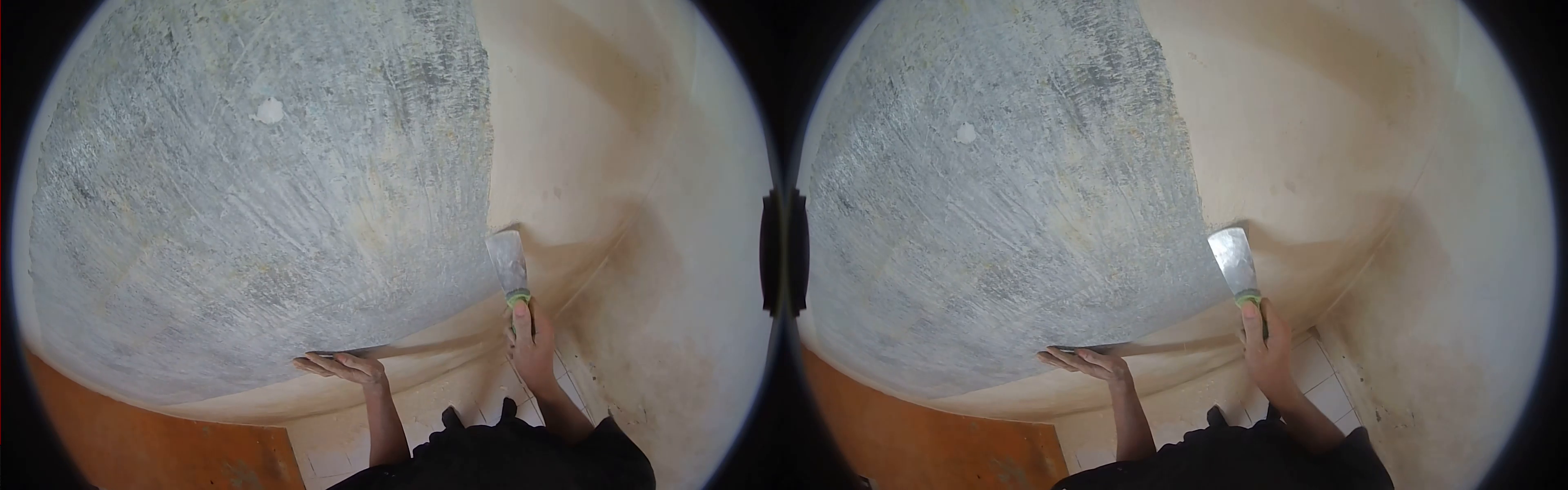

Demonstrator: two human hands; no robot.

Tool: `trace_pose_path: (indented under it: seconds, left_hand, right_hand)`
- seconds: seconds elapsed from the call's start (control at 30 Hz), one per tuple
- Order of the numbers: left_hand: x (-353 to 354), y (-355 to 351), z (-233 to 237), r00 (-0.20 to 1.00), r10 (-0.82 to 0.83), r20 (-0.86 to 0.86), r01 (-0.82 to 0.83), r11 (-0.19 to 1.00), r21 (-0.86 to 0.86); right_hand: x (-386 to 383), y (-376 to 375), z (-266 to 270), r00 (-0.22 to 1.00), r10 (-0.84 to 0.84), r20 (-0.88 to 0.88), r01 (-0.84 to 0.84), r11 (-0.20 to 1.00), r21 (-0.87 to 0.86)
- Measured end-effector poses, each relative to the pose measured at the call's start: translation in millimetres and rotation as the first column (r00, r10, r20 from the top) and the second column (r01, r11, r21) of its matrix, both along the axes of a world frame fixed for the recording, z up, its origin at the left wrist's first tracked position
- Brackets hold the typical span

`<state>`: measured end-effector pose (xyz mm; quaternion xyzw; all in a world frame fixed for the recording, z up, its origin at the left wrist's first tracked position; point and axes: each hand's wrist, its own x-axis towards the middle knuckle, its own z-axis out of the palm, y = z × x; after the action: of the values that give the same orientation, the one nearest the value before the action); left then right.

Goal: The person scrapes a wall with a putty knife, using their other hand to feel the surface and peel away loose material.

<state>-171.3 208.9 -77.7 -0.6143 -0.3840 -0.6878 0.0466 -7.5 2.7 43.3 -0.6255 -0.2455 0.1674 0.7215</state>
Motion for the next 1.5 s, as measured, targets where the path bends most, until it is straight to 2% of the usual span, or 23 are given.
trace_pose_path:
  seconds: [0.1, 0.17, 0.2, 0.27, 0.4, 0.5, 0.57, 0.6, 0.67, 0.7, 0.77, 0.8, 0.87, 0.9, 0.97, 1.1, 1.2, 1.27, 1.3, 1.37, 1.4, 1.47, 1.5]
  left_hand:
    - [-3, -3, -1, 1.0, -0.004, -0.024, 0.003, 1.0, -0.018]
    - [-1, -4, 3, 0.999, 0.015, -0.03, -0.016, 1.0, -0.018]
    - [-1, -4, 3, 1.0, 0.009, -0.03, -0.009, 1.0, -0.009]
    - [-3, -3, 0, 0.999, 0.008, -0.053, -0.009, 1.0, -0.01]
    - [-3, 1, -4, 0.998, 0.038, -0.05, -0.038, 0.999, 0.001]
    - [-3, 1, -3, 0.997, 0.033, -0.063, -0.032, 0.999, 0.021]
    - [-5, 3, -6, 0.999, 0.011, -0.053, -0.009, 0.999, 0.035]
    - [-4, 4, -7, 0.999, -0.002, -0.035, 0.003, 0.999, 0.04]
    - [-1, 2, -5, 1.0, 0.006, -0.028, -0.005, 0.999, 0.043]
    - [0, 2, -3, 1.0, 0.015, -0.025, -0.014, 0.999, 0.039]
    - [3, 5, -5, 1.0, 0.018, -0.009, -0.017, 0.998, 0.058]
    - [3, 6, -5, 1.0, 0.021, 0.006, -0.021, 0.997, 0.07]
    - [2, 2, -3, 1.0, 0.013, -0.004, -0.013, 0.998, 0.054]
    - [2, 1, -3, 1.0, 0.012, -0.006, -0.012, 0.999, 0.034]
    - [3, 4, -7, 1.0, 0.003, 0.003, -0.003, 0.999, 0.043]
    - [3, 2, -5, 0.998, 0.052, -0.036, -0.049, 0.997, 0.057]
    - [4, 2, -9, 0.999, 0.042, -0.013, -0.042, 0.999, 0.027]
    - [5, -2, -6, 0.999, 0.034, -0.004, -0.034, 0.999, -0.003]
    - [6, -4, -4, 1.0, 0.018, 0.006, -0.018, 0.999, -0.026]
    - [7, -6, -4, 1.0, 0.017, 0.018, -0.016, 0.999, -0.047]
    - [8, -6, -4, 0.999, 0.007, 0.033, -0.005, 0.998, -0.067]
    - [7, -5, -5, 1.0, 0.015, 0.017, -0.014, 0.999, -0.046]
    - [9, -3, -4, 1.0, 0.018, 0.014, -0.018, 1.0, -0.024]
  right_hand:
    - [-4, 3, 15, 0.996, -0.037, -0.08, 0.036, 0.999, -0.017]
    - [1, 16, 50, 1.0, -0.027, -0.015, 0.029, 0.992, 0.122]
    - [-1, 14, 48, 0.999, -0.034, -0.015, 0.035, 0.991, 0.131]
    - [-7, 7, 38, 0.996, 0.021, -0.09, -0.019, 1.0, 0.025]
    - [-6, 11, 5, 0.996, -0.029, -0.082, 0.03, 1.0, 0.011]
    - [-6, 11, 37, 0.996, -0.065, -0.059, 0.071, 0.992, 0.102]
    - [-3, 5, 41, 0.991, 0.066, -0.117, -0.058, 0.996, 0.073]
    - [-2, 1, 34, 0.992, 0.065, -0.112, -0.056, 0.995, 0.083]
    - [-3, -10, 12, 0.887, 0.311, -0.341, -0.303, 0.95, 0.077]
    - [-2, -7, 10, 0.886, 0.313, -0.341, -0.303, 0.949, 0.084]
    - [1, -2, 5, 0.804, 0.498, -0.326, -0.436, 0.866, 0.247]
    - [5, 1, 2, 0.803, 0.496, -0.33, -0.432, 0.866, 0.252]
    - [19, 6, -2, 0.505, 0.802, -0.32, -0.58, 0.59, 0.562]
    - [20, 7, -6, 0.505, 0.8, -0.324, -0.58, 0.593, 0.559]
    - [21, 11, -14, 0.18, 0.938, -0.297, -0.511, 0.347, 0.786]
    - [27, 2, -28, 0.085, 0.944, -0.318, -0.43, 0.323, 0.843]
    - [34, -6, -30, 0.042, 0.927, -0.373, -0.491, 0.344, 0.8]
    - [34, -11, -14, 0.122, 0.867, -0.483, -0.533, 0.468, 0.705]
    - [34, -13, -2, 0.116, 0.867, -0.485, -0.535, 0.466, 0.705]
    - [34, -17, 17, 0.19, 0.805, -0.562, -0.587, 0.551, 0.593]
    - [36, -20, 15, 0.182, 0.807, -0.561, -0.59, 0.546, 0.595]
    - [36, -25, 8, 0.266, 0.754, -0.601, -0.586, 0.621, 0.52]
    - [38, -24, 8, 0.265, 0.757, -0.597, -0.588, 0.618, 0.522]
